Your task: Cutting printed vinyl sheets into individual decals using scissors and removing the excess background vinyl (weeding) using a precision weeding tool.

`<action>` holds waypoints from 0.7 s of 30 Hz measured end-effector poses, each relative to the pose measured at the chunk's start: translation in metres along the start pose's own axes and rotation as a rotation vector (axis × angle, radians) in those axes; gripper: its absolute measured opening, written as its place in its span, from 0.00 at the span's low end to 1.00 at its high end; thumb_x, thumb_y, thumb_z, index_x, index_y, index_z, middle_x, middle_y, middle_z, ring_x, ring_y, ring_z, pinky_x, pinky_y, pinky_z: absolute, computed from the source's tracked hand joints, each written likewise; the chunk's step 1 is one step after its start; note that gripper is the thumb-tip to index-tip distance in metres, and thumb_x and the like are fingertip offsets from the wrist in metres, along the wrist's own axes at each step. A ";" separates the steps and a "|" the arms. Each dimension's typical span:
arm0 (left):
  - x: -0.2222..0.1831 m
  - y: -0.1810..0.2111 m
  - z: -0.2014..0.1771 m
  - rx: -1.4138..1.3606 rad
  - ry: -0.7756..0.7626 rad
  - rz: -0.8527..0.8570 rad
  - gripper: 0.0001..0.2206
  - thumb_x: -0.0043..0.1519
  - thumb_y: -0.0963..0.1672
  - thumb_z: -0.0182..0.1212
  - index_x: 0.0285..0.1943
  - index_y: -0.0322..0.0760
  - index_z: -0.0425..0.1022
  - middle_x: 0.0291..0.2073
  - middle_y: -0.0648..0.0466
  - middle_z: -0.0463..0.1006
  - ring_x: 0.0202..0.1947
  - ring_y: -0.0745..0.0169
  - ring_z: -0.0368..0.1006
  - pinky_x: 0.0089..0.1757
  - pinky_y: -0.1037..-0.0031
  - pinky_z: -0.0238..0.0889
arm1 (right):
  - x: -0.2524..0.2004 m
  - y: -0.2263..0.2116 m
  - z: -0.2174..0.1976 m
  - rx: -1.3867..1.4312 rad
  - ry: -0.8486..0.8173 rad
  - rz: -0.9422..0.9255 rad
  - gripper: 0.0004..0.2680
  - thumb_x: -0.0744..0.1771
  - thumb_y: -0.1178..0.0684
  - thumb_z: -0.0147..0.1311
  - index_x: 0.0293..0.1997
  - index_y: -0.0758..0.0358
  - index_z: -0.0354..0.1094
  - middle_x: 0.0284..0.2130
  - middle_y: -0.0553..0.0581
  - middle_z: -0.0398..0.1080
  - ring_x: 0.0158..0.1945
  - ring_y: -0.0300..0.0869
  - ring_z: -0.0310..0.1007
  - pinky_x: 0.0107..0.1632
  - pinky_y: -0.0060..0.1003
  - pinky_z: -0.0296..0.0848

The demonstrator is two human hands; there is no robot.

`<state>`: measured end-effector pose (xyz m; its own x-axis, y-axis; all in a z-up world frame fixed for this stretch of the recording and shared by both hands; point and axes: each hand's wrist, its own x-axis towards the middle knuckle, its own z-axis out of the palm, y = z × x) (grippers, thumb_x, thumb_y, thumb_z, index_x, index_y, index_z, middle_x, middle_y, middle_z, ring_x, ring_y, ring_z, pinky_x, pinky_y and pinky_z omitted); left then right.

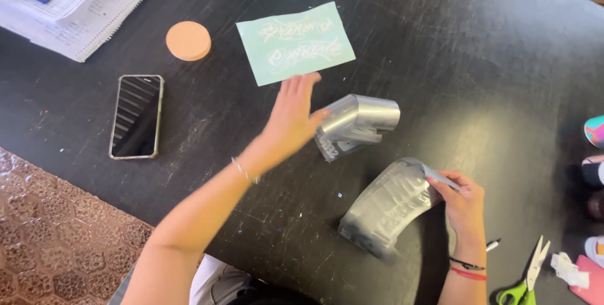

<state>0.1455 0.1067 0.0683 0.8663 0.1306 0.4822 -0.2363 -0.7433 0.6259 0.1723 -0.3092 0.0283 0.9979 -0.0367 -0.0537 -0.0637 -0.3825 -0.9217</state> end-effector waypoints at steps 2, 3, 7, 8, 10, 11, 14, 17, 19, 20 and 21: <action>0.022 -0.019 -0.002 -0.092 -0.367 -0.306 0.45 0.55 0.53 0.77 0.79 0.39 0.53 0.65 0.43 0.67 0.70 0.39 0.59 0.63 0.52 0.62 | 0.001 0.009 0.001 0.084 0.033 -0.045 0.08 0.62 0.63 0.68 0.42 0.62 0.77 0.34 0.55 0.77 0.37 0.32 0.71 0.44 0.28 0.73; 0.024 -0.023 0.007 -0.100 -0.377 -0.296 0.45 0.55 0.53 0.77 0.79 0.39 0.53 0.65 0.43 0.67 0.70 0.39 0.59 0.63 0.52 0.62 | 0.000 0.008 -0.001 0.080 0.048 -0.040 0.08 0.62 0.63 0.68 0.42 0.62 0.77 0.34 0.55 0.77 0.37 0.32 0.71 0.44 0.28 0.73; 0.039 -0.021 0.028 -0.185 -0.640 -0.249 0.57 0.49 0.60 0.78 0.84 0.47 0.43 0.71 0.45 0.63 0.72 0.41 0.56 0.66 0.53 0.52 | 0.000 0.009 0.001 0.199 0.039 -0.123 0.09 0.61 0.67 0.65 0.42 0.66 0.76 0.37 0.61 0.77 0.39 0.36 0.74 0.43 0.30 0.74; 0.042 -0.015 0.031 -0.224 -0.751 -0.185 0.59 0.50 0.59 0.78 0.86 0.52 0.37 0.75 0.48 0.60 0.75 0.43 0.52 0.66 0.54 0.47 | 0.001 0.011 0.001 0.230 0.020 -0.167 0.08 0.61 0.67 0.65 0.40 0.68 0.76 0.37 0.63 0.77 0.38 0.37 0.75 0.40 0.30 0.75; 0.055 0.021 0.006 -0.229 -0.893 -0.109 0.66 0.42 0.61 0.80 0.85 0.53 0.31 0.80 0.47 0.45 0.78 0.38 0.43 0.68 0.48 0.42 | 0.001 0.008 0.003 0.253 -0.007 -0.188 0.07 0.61 0.68 0.65 0.40 0.69 0.76 0.36 0.64 0.77 0.37 0.38 0.76 0.38 0.31 0.75; 0.062 0.039 -0.007 -0.228 -1.025 -0.034 0.74 0.34 0.62 0.81 0.85 0.55 0.24 0.84 0.45 0.30 0.81 0.33 0.35 0.70 0.43 0.36 | 0.001 0.007 0.004 0.280 -0.044 -0.214 0.07 0.61 0.68 0.64 0.39 0.69 0.76 0.36 0.64 0.76 0.36 0.40 0.76 0.35 0.32 0.75; 0.076 0.035 -0.008 -0.310 -1.077 0.107 0.64 0.40 0.42 0.84 0.85 0.52 0.38 0.82 0.37 0.37 0.73 0.13 0.45 0.67 0.37 0.48 | 0.001 0.000 0.007 0.348 -0.097 -0.223 0.08 0.60 0.69 0.65 0.38 0.73 0.74 0.35 0.67 0.75 0.30 0.41 0.76 0.27 0.31 0.75; 0.085 0.010 0.009 -0.236 -1.042 0.055 0.47 0.50 0.40 0.76 0.81 0.44 0.55 0.76 0.42 0.61 0.70 0.28 0.58 0.66 0.46 0.54 | 0.002 0.013 0.009 0.389 -0.097 -0.232 0.07 0.60 0.69 0.64 0.39 0.74 0.74 0.37 0.70 0.75 0.37 0.44 0.78 0.40 0.32 0.76; 0.088 -0.014 0.050 -0.257 -0.889 0.134 0.33 0.55 0.41 0.69 0.73 0.40 0.66 0.66 0.41 0.70 0.65 0.31 0.65 0.64 0.49 0.58 | 0.005 0.003 0.013 0.416 -0.107 -0.247 0.07 0.60 0.69 0.64 0.37 0.74 0.73 0.36 0.70 0.75 0.36 0.44 0.77 0.38 0.31 0.74; 0.087 -0.027 0.070 -0.277 -0.732 0.202 0.21 0.59 0.41 0.62 0.64 0.36 0.77 0.56 0.40 0.79 0.59 0.35 0.72 0.62 0.51 0.61 | 0.005 -0.001 0.015 0.443 -0.126 -0.260 0.07 0.59 0.69 0.63 0.36 0.74 0.73 0.34 0.70 0.75 0.35 0.43 0.76 0.37 0.29 0.73; 0.087 -0.040 0.085 -0.280 -0.736 0.201 0.21 0.59 0.41 0.62 0.64 0.36 0.77 0.56 0.40 0.79 0.59 0.35 0.72 0.62 0.51 0.61 | 0.003 -0.009 0.015 0.442 -0.123 -0.256 0.07 0.59 0.69 0.63 0.36 0.74 0.73 0.34 0.70 0.75 0.35 0.43 0.76 0.37 0.29 0.73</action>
<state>0.2679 0.0916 0.0331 0.8399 -0.5254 0.1363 -0.4353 -0.5021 0.7473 0.1759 -0.2925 0.0306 0.9766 0.1259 0.1741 0.1674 0.0620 -0.9839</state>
